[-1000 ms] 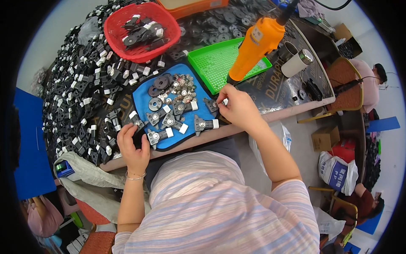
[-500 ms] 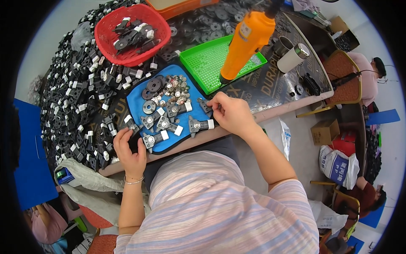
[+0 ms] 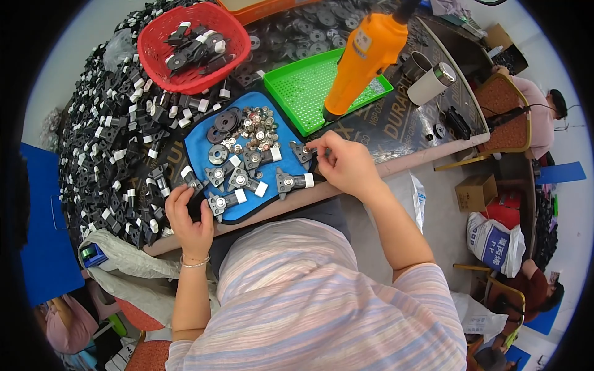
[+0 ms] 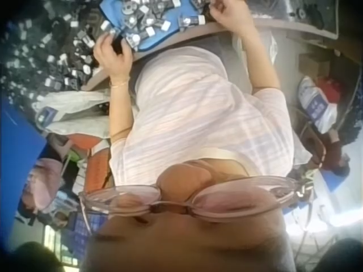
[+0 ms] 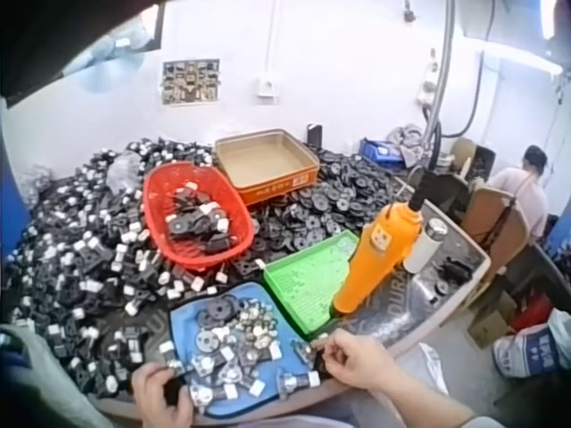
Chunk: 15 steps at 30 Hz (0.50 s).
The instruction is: Assembling small mechanical components using an electric screwdriver at a factory workbench.
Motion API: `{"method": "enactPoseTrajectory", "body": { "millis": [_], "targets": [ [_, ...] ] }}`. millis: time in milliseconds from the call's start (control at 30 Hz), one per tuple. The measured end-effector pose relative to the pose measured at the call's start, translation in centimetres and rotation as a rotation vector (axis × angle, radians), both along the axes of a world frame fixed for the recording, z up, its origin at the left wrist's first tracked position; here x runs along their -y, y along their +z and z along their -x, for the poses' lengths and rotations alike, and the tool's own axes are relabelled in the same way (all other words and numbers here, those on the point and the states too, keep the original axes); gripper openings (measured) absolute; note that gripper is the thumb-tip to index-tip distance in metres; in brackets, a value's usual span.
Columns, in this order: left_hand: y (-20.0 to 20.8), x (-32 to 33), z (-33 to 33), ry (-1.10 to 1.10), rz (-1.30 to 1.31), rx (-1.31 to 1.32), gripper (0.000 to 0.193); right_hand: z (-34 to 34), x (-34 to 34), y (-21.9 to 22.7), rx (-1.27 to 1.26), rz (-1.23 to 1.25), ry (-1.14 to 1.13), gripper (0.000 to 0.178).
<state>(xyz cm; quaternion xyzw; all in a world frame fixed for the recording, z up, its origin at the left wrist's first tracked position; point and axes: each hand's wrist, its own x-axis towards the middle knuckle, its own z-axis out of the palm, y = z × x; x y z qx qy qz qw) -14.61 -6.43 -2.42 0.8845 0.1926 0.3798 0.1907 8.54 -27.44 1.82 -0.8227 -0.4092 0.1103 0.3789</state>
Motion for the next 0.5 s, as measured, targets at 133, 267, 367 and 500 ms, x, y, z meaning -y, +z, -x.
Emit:
{"method": "enactPoseTrajectory", "body": {
  "millis": [133, 267, 367, 500],
  "targets": [
    [0.02, 0.01, -0.01, 0.0, -0.011, 0.002, 0.034, 0.28, -0.1, -0.19, 0.007, 0.019, 0.025, 0.016],
    [-0.04, -0.01, 0.02, 0.0, -0.014, -0.001, 0.035, 0.31, -0.03, -0.24, 0.027, 0.033, 0.014, 0.015],
    [-0.08, -0.01, 0.07, 0.0, -0.007, 0.004, 0.035, 0.05, 0.11, 0.0, 0.068, 0.014, -0.016, 0.017],
    [-0.16, -0.05, 0.08, -0.002, -0.015, 0.008, 0.035, -0.62, 0.27, -0.02, 0.098, 0.087, -0.043, 0.023]
  ]
}}
